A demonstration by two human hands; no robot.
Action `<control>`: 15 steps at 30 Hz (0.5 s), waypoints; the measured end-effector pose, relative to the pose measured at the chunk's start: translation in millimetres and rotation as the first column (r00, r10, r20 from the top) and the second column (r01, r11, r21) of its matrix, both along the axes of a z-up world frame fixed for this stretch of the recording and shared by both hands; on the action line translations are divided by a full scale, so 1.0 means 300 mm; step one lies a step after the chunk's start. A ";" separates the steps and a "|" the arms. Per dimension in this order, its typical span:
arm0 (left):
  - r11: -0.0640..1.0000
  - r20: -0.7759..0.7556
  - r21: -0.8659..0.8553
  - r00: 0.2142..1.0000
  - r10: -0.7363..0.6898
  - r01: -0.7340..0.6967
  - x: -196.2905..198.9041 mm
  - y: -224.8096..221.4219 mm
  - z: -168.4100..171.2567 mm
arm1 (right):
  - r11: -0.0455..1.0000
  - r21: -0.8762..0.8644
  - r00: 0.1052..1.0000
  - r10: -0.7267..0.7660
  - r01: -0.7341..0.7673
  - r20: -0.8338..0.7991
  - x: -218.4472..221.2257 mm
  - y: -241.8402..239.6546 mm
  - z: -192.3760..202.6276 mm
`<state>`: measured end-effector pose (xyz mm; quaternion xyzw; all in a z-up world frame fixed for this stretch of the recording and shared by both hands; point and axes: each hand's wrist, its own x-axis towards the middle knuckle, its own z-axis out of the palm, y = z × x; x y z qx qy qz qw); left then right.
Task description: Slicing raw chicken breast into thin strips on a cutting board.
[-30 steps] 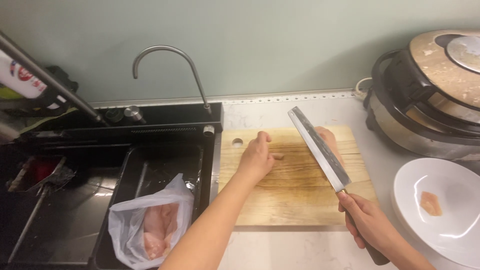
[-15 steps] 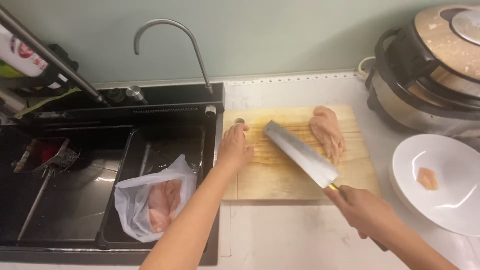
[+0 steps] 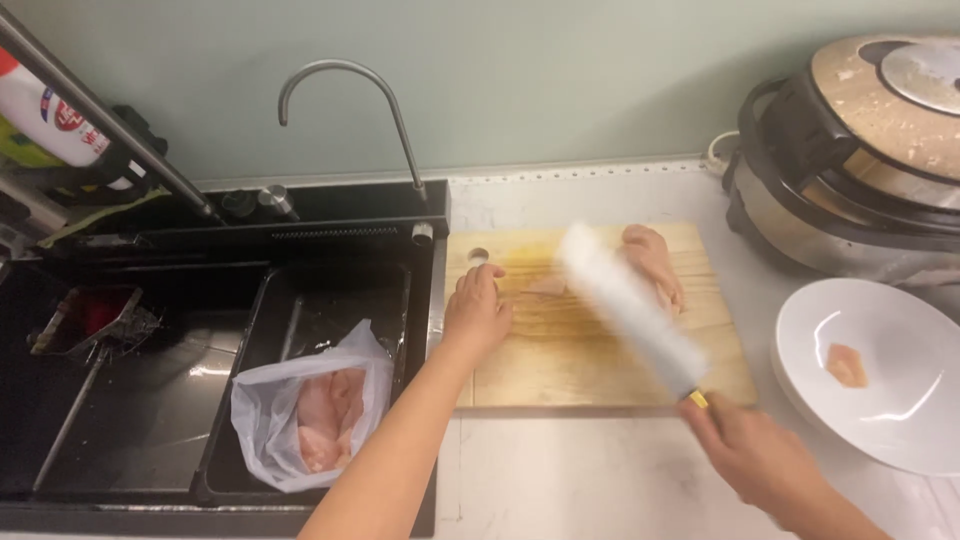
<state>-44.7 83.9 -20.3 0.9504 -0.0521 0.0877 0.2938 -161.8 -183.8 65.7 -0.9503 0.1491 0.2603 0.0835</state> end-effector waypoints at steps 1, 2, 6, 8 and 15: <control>1.000 -0.005 -0.001 1.000 -0.001 0.001 -0.008 -0.010 0.006 | 1.000 -0.001 1.000 -0.001 0.001 -0.005 0.000 -0.007 -0.003; 1.000 -0.040 0.030 0.999 -0.001 0.002 -0.006 -0.020 0.015 | 1.000 -0.002 0.996 0.025 -0.025 -0.086 0.007 -0.014 -0.005; 0.995 0.116 0.094 0.992 -0.039 0.028 0.037 -0.068 -0.069 | 0.995 0.014 0.987 -0.098 0.101 -0.127 0.034 -0.011 0.078; 0.995 0.087 0.095 0.996 -0.025 0.017 0.016 -0.097 -0.041 | 0.992 0.049 0.990 -0.116 0.120 -0.078 0.007 -0.023 0.042; 0.997 -0.165 0.075 0.986 0.008 0.004 0.008 -0.109 0.108 | 0.996 -0.091 0.987 0.013 -0.027 -0.157 0.026 -0.056 0.020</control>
